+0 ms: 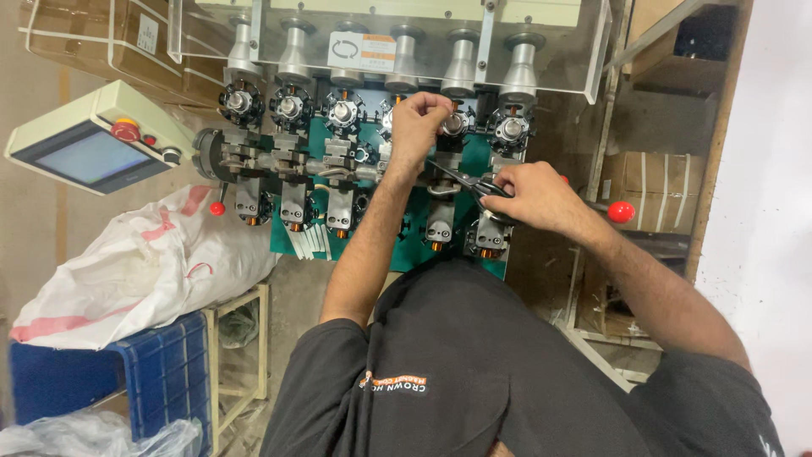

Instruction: The person unwraps plastic-wrapped round components from a cardboard box and places them into a blue bin. They then stand at a multi-station machine, fit the black round components onto the machine stations, and use scissors to trim white strips at the machine while working the stations one after another.

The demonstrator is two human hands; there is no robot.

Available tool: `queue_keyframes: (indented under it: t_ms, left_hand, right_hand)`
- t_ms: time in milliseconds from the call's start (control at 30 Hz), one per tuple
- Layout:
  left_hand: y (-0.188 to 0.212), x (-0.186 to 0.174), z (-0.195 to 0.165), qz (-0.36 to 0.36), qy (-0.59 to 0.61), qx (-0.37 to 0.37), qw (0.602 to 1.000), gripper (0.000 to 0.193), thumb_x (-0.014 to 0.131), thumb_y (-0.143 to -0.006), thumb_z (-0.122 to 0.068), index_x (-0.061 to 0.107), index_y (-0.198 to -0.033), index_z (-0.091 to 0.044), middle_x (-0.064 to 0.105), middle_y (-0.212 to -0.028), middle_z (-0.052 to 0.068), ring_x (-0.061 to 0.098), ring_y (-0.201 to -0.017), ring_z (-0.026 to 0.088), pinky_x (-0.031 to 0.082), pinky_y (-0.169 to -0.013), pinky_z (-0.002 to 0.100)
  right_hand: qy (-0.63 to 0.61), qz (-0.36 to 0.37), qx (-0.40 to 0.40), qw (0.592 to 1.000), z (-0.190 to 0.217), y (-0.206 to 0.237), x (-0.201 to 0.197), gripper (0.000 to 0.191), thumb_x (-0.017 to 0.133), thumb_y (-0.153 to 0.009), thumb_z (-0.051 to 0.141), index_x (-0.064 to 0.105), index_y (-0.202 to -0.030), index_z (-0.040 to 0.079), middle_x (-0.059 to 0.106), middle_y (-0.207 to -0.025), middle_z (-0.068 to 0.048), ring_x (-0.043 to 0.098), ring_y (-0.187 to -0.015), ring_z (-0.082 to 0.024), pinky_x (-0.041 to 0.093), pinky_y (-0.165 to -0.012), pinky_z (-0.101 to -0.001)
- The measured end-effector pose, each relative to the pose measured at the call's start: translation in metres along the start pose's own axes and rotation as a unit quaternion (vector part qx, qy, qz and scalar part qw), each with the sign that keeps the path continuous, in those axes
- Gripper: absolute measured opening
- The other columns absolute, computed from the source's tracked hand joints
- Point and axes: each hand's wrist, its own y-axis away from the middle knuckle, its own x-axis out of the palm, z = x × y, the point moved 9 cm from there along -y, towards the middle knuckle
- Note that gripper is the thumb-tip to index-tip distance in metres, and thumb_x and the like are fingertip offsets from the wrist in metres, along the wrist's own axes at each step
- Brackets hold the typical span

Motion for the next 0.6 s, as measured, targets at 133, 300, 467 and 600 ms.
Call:
queue_keyframes:
  t_ms: [133,300,467,600]
  left_hand:
    - [0.023,-0.022,-0.043,-0.061,-0.296,0.183,0.936,0.006,0.072,-0.079,-0.006,0.075,-0.084,-0.005,0.074,-0.077,0.006,0.068,-0.067,0.016,0.056,-0.063,0.032]
    - [0.063,0.007,-0.060,0.100,-0.474,0.323,0.813,0.014,0.066,-0.082,-0.005,0.076,-0.091,-0.006,0.070,-0.092,0.012,0.070,-0.083,0.033,0.056,-0.074,0.045]
    - [0.066,0.018,-0.062,0.166,-0.555,0.283,0.764,0.023,0.066,-0.078,-0.009,0.076,-0.099,-0.010,0.069,-0.091,0.011,0.069,-0.083,0.034,0.055,-0.072,0.047]
    - [0.061,-0.033,-0.087,-0.004,-0.508,0.233,0.829,0.014,0.072,-0.090,-0.022,0.075,-0.100,-0.013,0.072,-0.087,0.008,0.070,-0.082,0.033,0.054,-0.068,0.046]
  right_hand:
    - [0.015,-0.007,-0.002,1.000,-0.005,0.017,-0.006,0.045,0.075,-0.083,0.044,0.075,-0.099,0.002,0.072,-0.078,-0.015,0.070,-0.069,-0.030,0.055,-0.067,-0.0405]
    - [-0.011,-0.007,0.056,0.998,-0.019,0.030,-0.008,0.046,0.076,-0.081,0.043,0.076,-0.106,0.005,0.075,-0.080,-0.013,0.072,-0.069,-0.026,0.056,-0.066,-0.0382]
    - [-0.015,-0.009,0.032,0.999,-0.012,0.020,-0.009,0.046,0.076,-0.081,0.042,0.075,-0.107,0.004,0.075,-0.082,-0.012,0.072,-0.069,-0.024,0.057,-0.066,-0.0358]
    - [-0.013,-0.020,0.009,1.000,0.005,0.003,-0.010,0.048,0.074,-0.081,0.047,0.076,-0.103,0.004,0.075,-0.081,-0.012,0.074,-0.073,-0.028,0.058,-0.070,-0.0378]
